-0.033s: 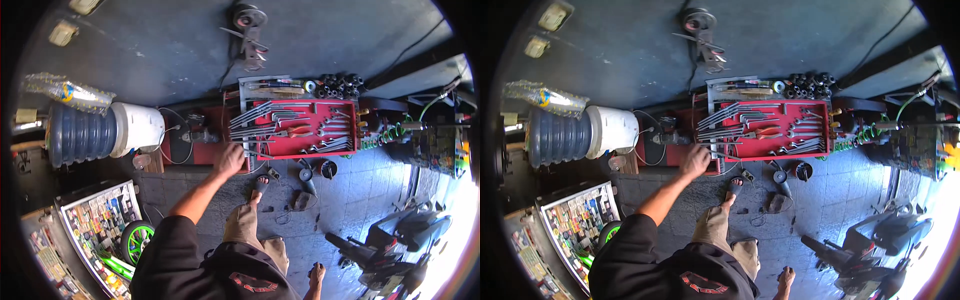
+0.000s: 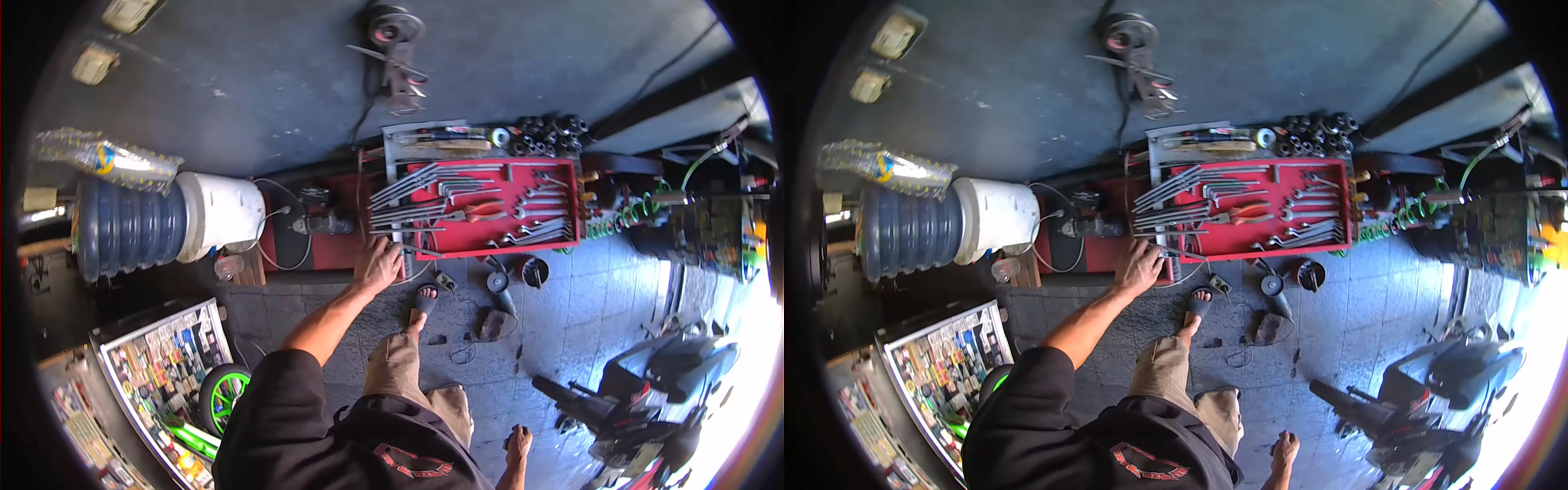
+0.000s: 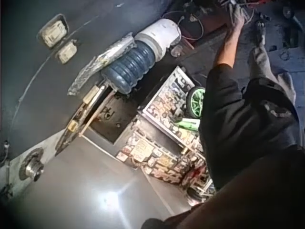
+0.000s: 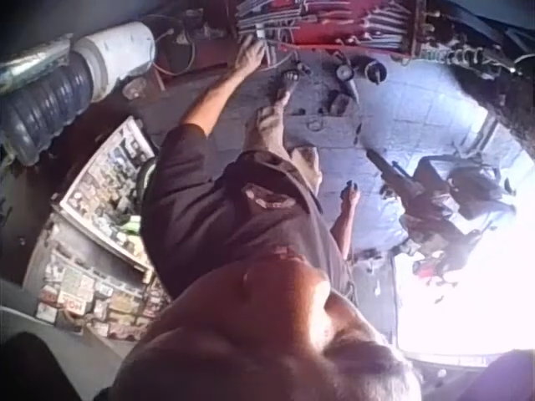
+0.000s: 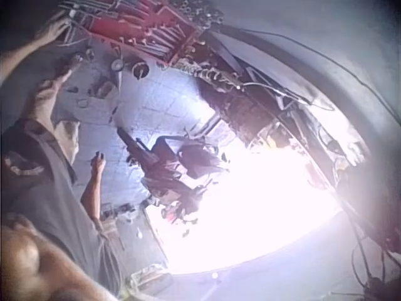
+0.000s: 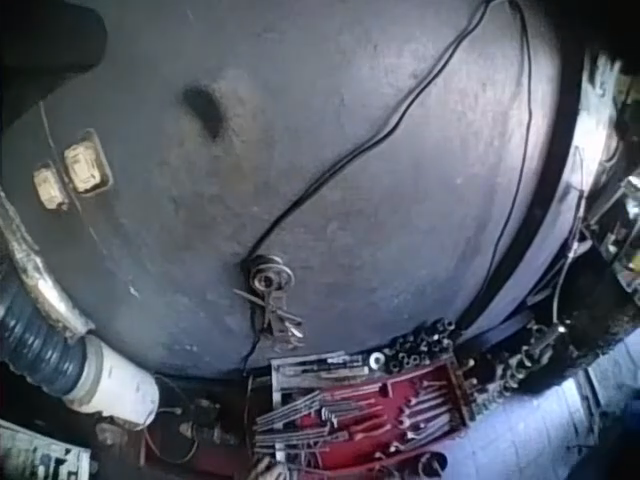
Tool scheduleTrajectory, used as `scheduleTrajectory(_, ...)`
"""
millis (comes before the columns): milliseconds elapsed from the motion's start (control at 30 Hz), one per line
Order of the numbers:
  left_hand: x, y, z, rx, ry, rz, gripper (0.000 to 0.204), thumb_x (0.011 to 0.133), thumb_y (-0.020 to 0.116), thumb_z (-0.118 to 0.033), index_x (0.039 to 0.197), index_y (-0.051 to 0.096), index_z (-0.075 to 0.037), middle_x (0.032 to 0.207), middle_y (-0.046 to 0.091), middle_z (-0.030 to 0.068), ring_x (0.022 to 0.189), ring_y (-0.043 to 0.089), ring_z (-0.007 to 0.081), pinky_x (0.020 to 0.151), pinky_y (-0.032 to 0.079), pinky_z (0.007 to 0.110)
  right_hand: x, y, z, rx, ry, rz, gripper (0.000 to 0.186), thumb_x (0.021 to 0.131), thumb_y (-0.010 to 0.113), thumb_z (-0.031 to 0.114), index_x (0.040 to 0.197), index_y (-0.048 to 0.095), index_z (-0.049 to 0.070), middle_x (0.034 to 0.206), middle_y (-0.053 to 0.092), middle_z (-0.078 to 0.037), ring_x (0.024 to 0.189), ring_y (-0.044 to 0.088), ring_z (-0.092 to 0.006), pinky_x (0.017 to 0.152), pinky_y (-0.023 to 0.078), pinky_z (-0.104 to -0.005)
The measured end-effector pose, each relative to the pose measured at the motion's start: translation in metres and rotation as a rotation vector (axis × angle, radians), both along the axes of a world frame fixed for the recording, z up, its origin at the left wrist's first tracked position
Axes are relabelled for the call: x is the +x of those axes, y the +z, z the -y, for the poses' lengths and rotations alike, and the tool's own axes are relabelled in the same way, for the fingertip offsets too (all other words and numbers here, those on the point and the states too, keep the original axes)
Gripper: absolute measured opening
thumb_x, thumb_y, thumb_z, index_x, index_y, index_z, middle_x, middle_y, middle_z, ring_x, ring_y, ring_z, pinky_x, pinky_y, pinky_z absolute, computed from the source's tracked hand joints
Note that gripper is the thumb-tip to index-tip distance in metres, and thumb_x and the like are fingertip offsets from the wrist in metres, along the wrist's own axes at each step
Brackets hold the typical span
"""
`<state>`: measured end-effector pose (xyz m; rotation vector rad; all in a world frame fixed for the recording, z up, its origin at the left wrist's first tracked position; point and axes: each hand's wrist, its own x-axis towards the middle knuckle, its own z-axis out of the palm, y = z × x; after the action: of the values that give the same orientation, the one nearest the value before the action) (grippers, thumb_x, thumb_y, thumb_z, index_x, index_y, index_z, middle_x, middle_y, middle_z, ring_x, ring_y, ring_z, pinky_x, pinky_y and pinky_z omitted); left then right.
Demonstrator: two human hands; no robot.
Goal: The recorder uses an angle grinder to modify a small metal part and then installs or adjusts parts on a motorcycle using manual tools.
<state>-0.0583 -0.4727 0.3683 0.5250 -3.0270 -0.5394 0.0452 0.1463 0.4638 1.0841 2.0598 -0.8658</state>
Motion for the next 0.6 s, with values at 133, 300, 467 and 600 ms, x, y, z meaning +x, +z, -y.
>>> scheduleTrajectory(133, -0.010, -0.043, -0.022, -0.121, 0.012, 0.077, 0.023, 0.084, 0.060, -0.019, 0.104, 0.068, -0.010, 0.114, 0.058, 0.0182, 0.108, 0.055, 0.0394, 0.086, 0.049, 0.053, -0.003, 0.016, 0.034, -0.025, -0.021, -0.023, 0.028, 0.094, 0.053, 0.024, 0.088, 0.058, -0.002, 0.056, 0.047, -0.005, 0.042, 0.045, -0.0157, 0.039, 0.036, -0.0321)
scheduleTrajectory(300, -0.030, -0.035, 0.000, -0.338, -0.161, 0.323, 0.023, 0.091, 0.049, -0.020, 0.101, 0.067, -0.010, 0.107, 0.060, 0.0148, 0.107, 0.055, 0.0334, 0.091, 0.045, 0.046, 0.022, 0.019, 0.023, 0.027, -0.006, -0.094, 0.031, 0.094, 0.055, 0.025, 0.085, 0.062, -0.004, 0.057, 0.052, -0.006, 0.046, 0.050, -0.0157, 0.043, 0.039, -0.0331)
scheduleTrajectory(467, -0.025, 0.023, -0.014, -0.345, -0.278, 0.227, 0.026, 0.083, 0.066, -0.025, 0.100, 0.065, -0.004, 0.103, 0.058, 0.0154, 0.106, 0.055, 0.0336, 0.091, 0.045, 0.046, 0.097, 0.020, -0.003, 0.034, -0.247, -0.138, 0.031, 0.094, 0.056, 0.026, 0.089, 0.065, -0.004, 0.058, 0.054, -0.007, 0.046, 0.052, -0.0164, 0.045, 0.041, -0.0327)
scheduleTrajectory(600, -0.016, 0.095, -0.063, -0.371, -0.332, 0.153, 0.024, 0.081, 0.066, -0.024, 0.093, 0.064, -0.002, 0.101, 0.059, 0.0176, 0.100, 0.056, 0.0365, 0.088, 0.047, 0.049, 0.196, -0.012, -0.034, 0.006, -0.465, -0.148, 0.028, 0.094, 0.057, 0.022, 0.091, 0.066, -0.004, 0.060, 0.054, -0.006, 0.047, 0.052, -0.0171, 0.043, 0.041, -0.0337)
